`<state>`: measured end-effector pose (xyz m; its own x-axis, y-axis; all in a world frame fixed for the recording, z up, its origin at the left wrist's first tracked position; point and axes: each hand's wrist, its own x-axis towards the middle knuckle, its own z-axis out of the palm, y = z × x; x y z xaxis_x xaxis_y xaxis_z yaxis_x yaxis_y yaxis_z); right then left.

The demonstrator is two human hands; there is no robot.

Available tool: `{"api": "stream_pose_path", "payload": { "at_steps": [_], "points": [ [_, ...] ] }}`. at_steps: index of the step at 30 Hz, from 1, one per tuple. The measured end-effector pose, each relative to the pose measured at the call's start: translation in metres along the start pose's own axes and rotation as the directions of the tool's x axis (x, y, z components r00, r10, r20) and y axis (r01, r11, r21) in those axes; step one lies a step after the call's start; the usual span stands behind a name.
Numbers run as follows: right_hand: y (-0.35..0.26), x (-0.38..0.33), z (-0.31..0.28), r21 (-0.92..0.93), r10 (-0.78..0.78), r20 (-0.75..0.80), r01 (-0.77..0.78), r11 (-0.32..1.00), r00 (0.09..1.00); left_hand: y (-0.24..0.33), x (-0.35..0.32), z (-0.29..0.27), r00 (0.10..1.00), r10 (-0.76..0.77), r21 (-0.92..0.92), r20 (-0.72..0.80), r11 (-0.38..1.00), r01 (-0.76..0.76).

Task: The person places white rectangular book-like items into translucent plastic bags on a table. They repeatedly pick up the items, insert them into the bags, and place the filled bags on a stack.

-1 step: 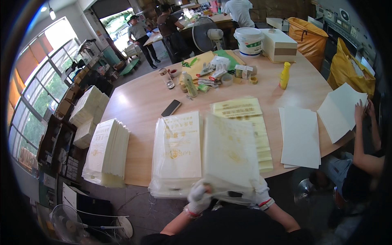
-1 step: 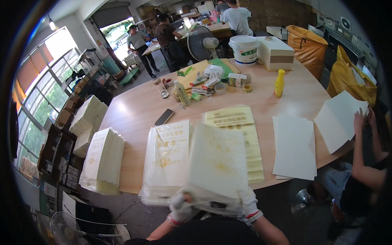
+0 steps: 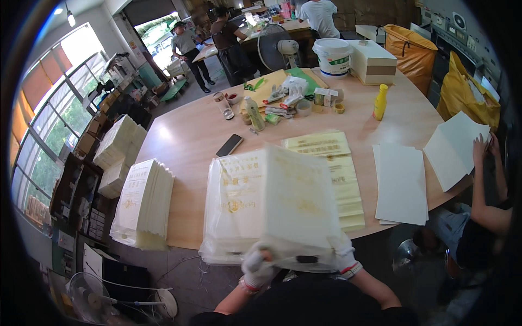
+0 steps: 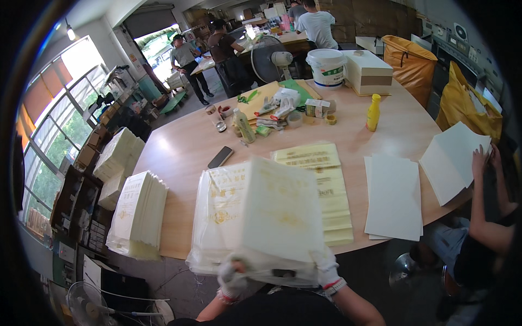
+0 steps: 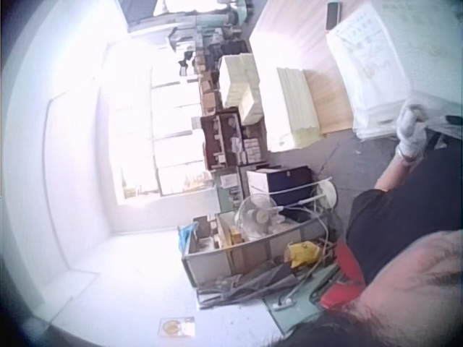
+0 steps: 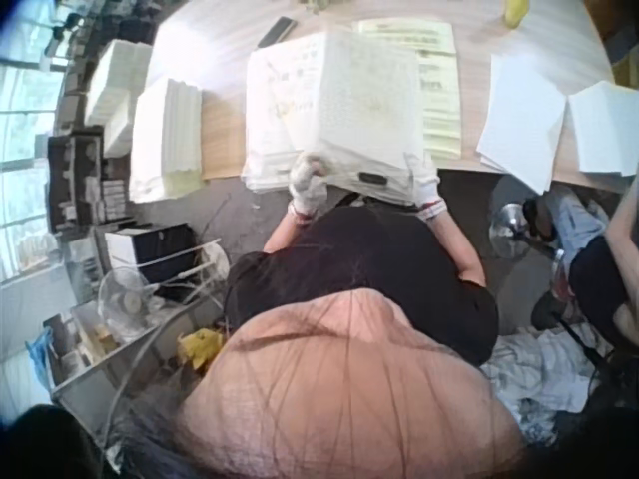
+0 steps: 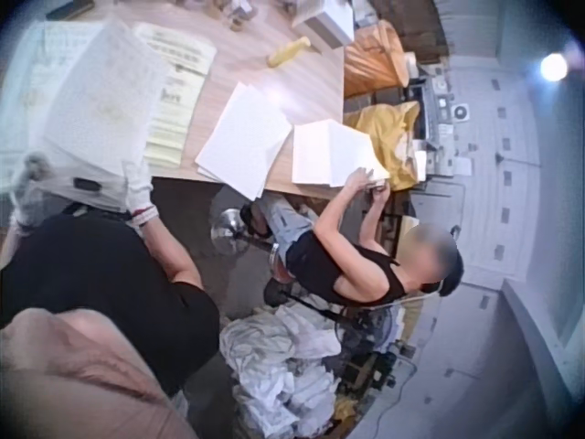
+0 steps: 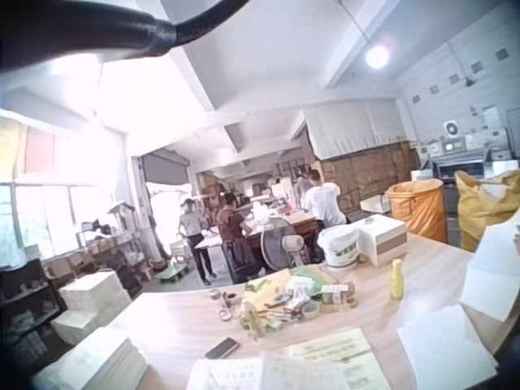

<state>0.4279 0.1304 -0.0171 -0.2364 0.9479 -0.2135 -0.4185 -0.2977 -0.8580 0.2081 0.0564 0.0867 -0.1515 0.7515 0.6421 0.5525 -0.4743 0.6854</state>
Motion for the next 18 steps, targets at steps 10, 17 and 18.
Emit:
{"api": "stream_pose_path", "payload": {
  "at_steps": [10, 17, 18],
  "points": [
    [0.088, 0.036, 0.122, -0.508, 0.483, 0.350, -0.271, 0.818, 0.802, -0.203, -0.087, -0.152, 0.410, -0.839, -0.373, -0.357, 0.530, 0.761],
    [0.067, 0.002, 0.023, -0.454, 0.545, 0.398, -0.358, 0.816, 0.738, -0.128, -0.042, -0.006, 0.760, -0.649, 0.100, -0.034, 0.754, 0.649],
    [0.070, -0.003, -0.002, -0.408, 0.482, 0.313, -0.343, 0.846, 0.818, -0.070, 0.014, 0.030, 0.877, -0.382, 0.070, 0.291, 0.923, 0.379]
  ]
}}
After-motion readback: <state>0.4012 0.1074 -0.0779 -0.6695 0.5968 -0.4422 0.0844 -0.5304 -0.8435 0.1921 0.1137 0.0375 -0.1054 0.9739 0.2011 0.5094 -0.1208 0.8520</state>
